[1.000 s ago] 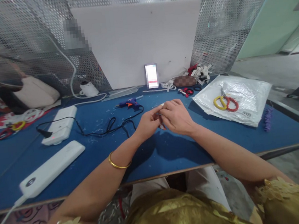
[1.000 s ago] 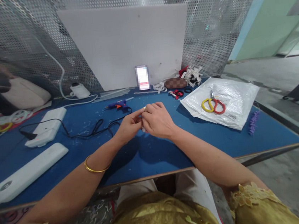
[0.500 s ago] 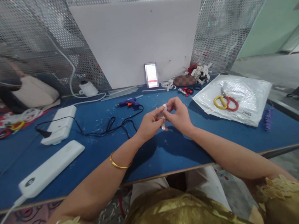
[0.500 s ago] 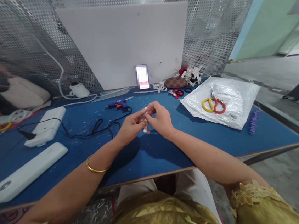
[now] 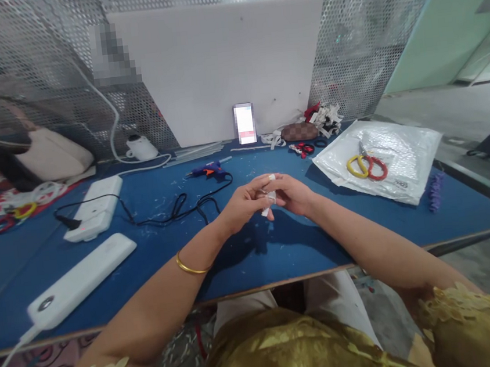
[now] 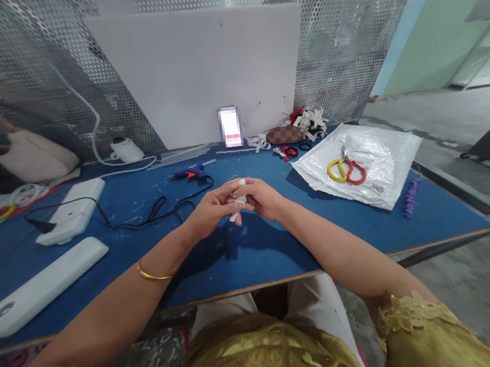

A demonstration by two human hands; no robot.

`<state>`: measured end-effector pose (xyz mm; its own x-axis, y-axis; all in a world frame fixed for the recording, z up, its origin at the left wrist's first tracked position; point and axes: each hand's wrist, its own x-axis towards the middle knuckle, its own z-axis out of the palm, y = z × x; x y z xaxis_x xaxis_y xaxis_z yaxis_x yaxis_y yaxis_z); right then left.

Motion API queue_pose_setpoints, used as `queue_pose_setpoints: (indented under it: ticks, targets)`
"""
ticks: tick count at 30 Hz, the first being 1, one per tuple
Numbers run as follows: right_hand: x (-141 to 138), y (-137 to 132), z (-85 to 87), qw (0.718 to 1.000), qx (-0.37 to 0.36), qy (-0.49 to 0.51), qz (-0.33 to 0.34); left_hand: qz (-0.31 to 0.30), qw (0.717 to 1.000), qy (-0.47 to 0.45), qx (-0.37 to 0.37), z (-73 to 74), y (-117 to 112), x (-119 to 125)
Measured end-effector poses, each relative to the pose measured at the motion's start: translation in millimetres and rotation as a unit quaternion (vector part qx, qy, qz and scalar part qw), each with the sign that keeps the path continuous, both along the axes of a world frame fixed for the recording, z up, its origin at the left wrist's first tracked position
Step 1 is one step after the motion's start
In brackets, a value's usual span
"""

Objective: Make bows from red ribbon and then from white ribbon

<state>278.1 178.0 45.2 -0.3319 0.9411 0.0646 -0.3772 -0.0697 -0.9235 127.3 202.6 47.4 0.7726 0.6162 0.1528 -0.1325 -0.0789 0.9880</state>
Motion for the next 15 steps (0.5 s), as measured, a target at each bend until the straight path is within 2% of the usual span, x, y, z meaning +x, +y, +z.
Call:
queue_pose_setpoints:
  ticks: [3, 8, 10, 15]
  targets:
    - [0.6, 0.6, -0.3, 0.999, 0.006, 0.015, 0.05, -0.007, 0.999, -0.014, -0.033, 1.3, 0.1, -1.2]
    - [-2.0, -2.2, 1.8, 0.999, -0.02, -0.005, 0.042, -0.018, 0.999, -0.011, -0.047, 2.2, -0.6, -1.6]
    - [-3.0, -2.9, 1.0, 0.999, -0.027, -0.025, 0.016, -0.02, 0.999, 0.001, -0.038, 1.5, -0.7, -1.3]
    - [-6.2, -3.0, -4.4, 0.988, 0.008, -0.095, -0.124, -0.002, 1.0, 0.02, -0.019, -3.1, 0.8, -0.2]
